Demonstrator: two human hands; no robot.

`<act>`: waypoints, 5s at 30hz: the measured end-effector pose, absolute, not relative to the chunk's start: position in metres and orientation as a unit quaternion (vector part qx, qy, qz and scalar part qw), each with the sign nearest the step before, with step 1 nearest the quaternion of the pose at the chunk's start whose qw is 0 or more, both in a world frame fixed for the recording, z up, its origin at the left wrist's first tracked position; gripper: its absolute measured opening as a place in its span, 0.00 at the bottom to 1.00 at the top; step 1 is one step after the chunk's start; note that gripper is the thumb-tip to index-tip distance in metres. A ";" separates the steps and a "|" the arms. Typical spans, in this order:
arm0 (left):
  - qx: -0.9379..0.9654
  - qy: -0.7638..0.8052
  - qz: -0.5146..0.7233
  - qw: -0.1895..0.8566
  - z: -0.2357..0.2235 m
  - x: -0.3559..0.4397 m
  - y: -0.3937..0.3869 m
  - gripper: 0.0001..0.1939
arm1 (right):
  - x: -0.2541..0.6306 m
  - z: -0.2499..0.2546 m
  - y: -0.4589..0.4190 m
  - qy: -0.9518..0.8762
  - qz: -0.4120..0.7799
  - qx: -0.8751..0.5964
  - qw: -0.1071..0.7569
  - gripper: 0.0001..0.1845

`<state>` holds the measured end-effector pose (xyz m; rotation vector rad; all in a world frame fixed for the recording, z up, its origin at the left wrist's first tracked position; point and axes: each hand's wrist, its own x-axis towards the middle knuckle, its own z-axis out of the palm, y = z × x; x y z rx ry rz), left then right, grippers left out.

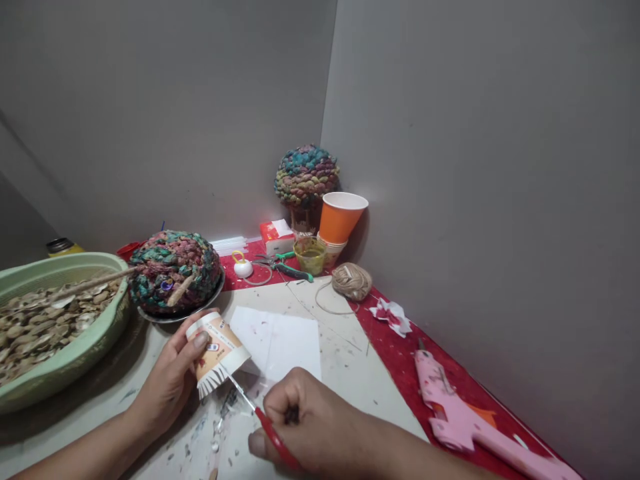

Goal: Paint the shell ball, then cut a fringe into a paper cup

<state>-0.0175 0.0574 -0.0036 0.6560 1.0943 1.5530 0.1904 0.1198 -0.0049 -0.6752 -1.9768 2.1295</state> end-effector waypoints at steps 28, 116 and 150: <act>0.290 0.424 0.620 0.593 -0.008 -0.017 0.059 0.18 | 0.193 -0.005 0.119 -0.647 0.727 -0.218 0.071 0.29; 0.292 0.446 0.647 0.545 0.000 -0.019 0.058 0.28 | 0.200 -0.007 0.123 -0.589 0.788 -0.158 0.077 0.33; 0.296 0.428 0.627 0.579 0.002 -0.018 0.055 0.33 | 0.201 -0.026 0.132 -0.495 0.852 -0.172 0.006 0.25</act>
